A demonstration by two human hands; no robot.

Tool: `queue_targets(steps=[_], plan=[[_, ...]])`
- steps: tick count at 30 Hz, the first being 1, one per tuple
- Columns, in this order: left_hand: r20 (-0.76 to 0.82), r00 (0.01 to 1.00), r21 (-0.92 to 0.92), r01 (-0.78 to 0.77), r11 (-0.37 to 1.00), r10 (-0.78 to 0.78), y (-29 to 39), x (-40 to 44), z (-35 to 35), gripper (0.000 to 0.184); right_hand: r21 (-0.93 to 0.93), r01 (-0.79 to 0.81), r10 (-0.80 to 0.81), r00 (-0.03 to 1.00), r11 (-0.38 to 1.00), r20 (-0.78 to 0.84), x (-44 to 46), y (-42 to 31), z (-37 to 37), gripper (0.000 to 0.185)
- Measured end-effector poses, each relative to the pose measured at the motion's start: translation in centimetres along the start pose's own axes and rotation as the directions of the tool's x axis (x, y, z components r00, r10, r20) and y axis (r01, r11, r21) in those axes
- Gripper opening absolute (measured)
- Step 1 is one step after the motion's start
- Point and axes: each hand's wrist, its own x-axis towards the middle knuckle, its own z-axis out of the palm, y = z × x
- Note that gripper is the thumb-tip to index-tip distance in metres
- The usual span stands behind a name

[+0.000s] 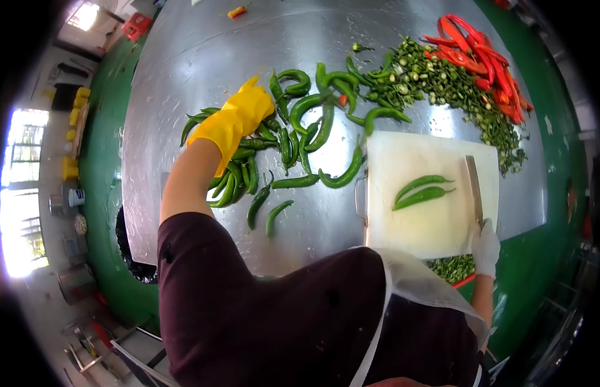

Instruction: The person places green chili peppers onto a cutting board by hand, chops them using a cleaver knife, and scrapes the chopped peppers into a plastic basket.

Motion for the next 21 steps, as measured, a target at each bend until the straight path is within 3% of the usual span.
queue_targets(steps=[3, 6, 9, 12, 13, 16, 19, 21], plan=[[0.077, 0.993, -0.160, 0.105, 0.982, -0.094, 0.4, 0.1, 0.7, 0.031, 0.023, -0.004, 0.004, 1.000, 1.000, -0.011, 0.0, -0.1, 0.0, 0.038], [-0.035, 0.992, -0.112, 0.117, 0.987, -0.121, 0.3, -2.0, -1.0, 0.025, 0.054, 0.014, -0.012, 0.999, 0.998, -0.039, 0.5, 0.4, 0.4, 0.038], [-0.059, 0.972, 0.036, 0.228, 0.973, -0.226, -1.2, -5.2, -4.9, 0.018, 0.069, 0.020, -0.018, 1.000, 0.997, -0.018, 0.5, 0.4, 0.5, 0.039], [-0.171, 0.928, 0.042, 0.342, 0.939, -0.331, -3.4, -8.4, -6.6, 0.020, 0.079, 0.029, -0.029, 1.000, 0.996, -0.002, 0.8, 0.2, 0.0, 0.041], [-0.090, 0.906, 0.033, 0.418, 0.908, -0.414, -4.2, -9.0, -6.5, 0.024, 0.081, 0.032, -0.033, 0.999, 0.996, 0.004, 0.8, 0.1, 0.0, 0.042], [-0.077, 0.855, 0.102, 0.518, 0.850, -0.512, -5.2, -11.1, -6.3, 0.025, 0.154, 0.080, -0.077, 0.997, 0.985, -0.022, 0.8, 0.3, -0.2, 0.042], [-0.116, 0.748, -0.059, 0.652, 0.756, -0.654, -3.0, -12.0, -9.2, 0.027, 0.202, 0.153, -0.147, 0.988, 0.967, -0.042, 0.8, 0.9, -0.1, 0.040], [-0.030, 0.620, -0.143, 0.774, 0.617, -0.784, -2.5, -10.6, -7.6, 0.029, 0.195, 0.161, -0.149, 0.986, 0.968, -0.076, 1.3, 1.1, 0.6, 0.034]])
